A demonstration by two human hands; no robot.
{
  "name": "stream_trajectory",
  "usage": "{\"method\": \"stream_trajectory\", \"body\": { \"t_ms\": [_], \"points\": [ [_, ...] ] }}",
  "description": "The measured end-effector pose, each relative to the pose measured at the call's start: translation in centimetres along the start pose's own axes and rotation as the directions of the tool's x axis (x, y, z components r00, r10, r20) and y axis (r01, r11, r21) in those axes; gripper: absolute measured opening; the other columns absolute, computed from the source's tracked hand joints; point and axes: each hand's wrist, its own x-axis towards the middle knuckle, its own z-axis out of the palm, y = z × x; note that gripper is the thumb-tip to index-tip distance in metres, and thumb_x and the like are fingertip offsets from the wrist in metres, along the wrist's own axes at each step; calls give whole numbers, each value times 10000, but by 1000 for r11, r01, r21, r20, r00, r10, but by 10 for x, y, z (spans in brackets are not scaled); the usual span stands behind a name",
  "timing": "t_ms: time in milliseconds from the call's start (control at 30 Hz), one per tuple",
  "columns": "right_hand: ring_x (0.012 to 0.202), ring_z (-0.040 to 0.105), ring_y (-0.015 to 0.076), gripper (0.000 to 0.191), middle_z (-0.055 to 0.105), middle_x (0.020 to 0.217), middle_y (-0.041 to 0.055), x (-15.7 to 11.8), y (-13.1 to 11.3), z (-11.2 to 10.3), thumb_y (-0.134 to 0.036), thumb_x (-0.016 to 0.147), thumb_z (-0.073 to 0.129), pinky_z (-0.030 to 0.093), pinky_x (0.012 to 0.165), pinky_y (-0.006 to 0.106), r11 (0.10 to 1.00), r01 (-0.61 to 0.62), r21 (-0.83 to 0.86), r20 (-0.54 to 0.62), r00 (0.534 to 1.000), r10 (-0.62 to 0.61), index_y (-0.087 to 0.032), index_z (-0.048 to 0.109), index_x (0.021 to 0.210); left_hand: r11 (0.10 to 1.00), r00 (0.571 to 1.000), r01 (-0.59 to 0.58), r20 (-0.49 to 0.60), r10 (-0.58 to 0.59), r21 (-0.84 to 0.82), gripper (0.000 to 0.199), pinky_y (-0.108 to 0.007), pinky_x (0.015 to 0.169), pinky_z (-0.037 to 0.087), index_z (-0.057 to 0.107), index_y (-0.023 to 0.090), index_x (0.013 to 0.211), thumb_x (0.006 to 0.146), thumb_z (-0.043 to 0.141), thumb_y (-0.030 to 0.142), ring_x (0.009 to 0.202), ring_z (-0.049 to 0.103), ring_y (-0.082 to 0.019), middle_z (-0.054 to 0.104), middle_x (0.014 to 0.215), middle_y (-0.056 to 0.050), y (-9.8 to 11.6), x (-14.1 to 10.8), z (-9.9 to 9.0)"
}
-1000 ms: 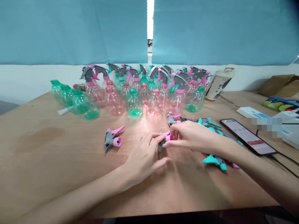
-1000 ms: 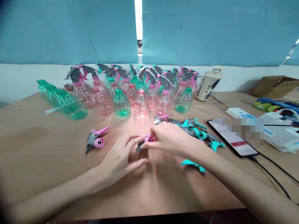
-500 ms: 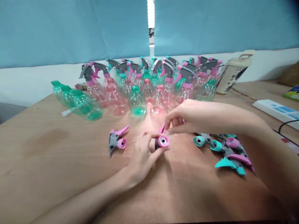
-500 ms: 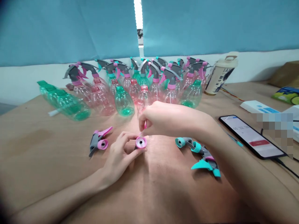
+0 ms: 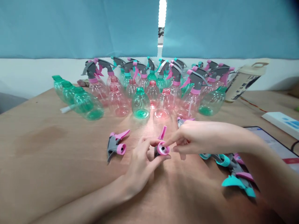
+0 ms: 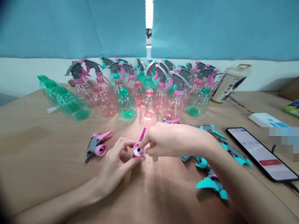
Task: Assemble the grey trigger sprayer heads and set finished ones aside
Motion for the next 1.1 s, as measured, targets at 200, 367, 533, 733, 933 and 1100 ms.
{"method": "stream_trajectory", "body": {
  "t_ms": [200, 367, 533, 733, 933, 1100],
  "points": [
    [640, 571, 79, 294, 670, 738, -56, 7, 7, 0, -280, 865, 471, 378, 531, 165, 998, -3, 61, -6, 1000, 4, -329, 704, 1037, 998, 1000, -12, 5, 12, -69, 220, -199, 531, 392, 599, 233, 989, 791, 694, 215, 834, 531, -170, 563, 910, -7, -1, 0, -2],
    [678, 573, 93, 260, 686, 775, -45, 13, 13, 2, -304, 861, 510, 398, 576, 184, 997, 22, 75, -31, 999, -19, -304, 728, 1002, 996, 998, -27, 48, 31, -82, 220, -207, 566, 411, 603, 245, 1017, 814, 669, 194, 872, 550, -169, 552, 916, -1, -3, 1, -1],
    [661, 576, 100, 233, 707, 799, -45, 17, 18, 5, -294, 840, 551, 387, 542, 198, 995, 91, 44, -80, 993, -87, -293, 733, 985, 995, 996, 1, 93, 9, -104, 234, -211, 589, 419, 603, 266, 1047, 828, 655, 203, 864, 559, -156, 530, 930, 10, -3, 1, -1],
    [679, 600, 112, 184, 727, 820, -12, 19, 15, 9, -229, 824, 576, 410, 588, 212, 992, 129, -3, -162, 978, -128, -233, 754, 869, 996, 994, -11, 105, 20, -90, 241, -233, 645, 434, 615, 243, 1034, 809, 675, 180, 900, 549, -177, 555, 905, 7, 0, 3, 0],
    [679, 600, 125, 181, 723, 811, 7, 18, 16, 7, -223, 806, 595, 418, 613, 224, 989, 149, 6, -182, 973, -145, -234, 762, 876, 993, 989, -91, 112, 98, -72, 139, -269, 707, 447, 624, 216, 978, 841, 638, 199, 868, 549, -178, 594, 908, -5, -1, 4, 0],
    [682, 598, 124, 169, 722, 816, 7, 18, 17, 6, -242, 804, 603, 418, 619, 224, 988, 153, -8, -163, 975, -152, -226, 760, 867, 994, 987, -87, 128, 95, -72, 167, -294, 710, 469, 626, 211, 1025, 861, 609, 238, 876, 559, -194, 601, 909, -24, -1, 4, -1]
  ]
}}
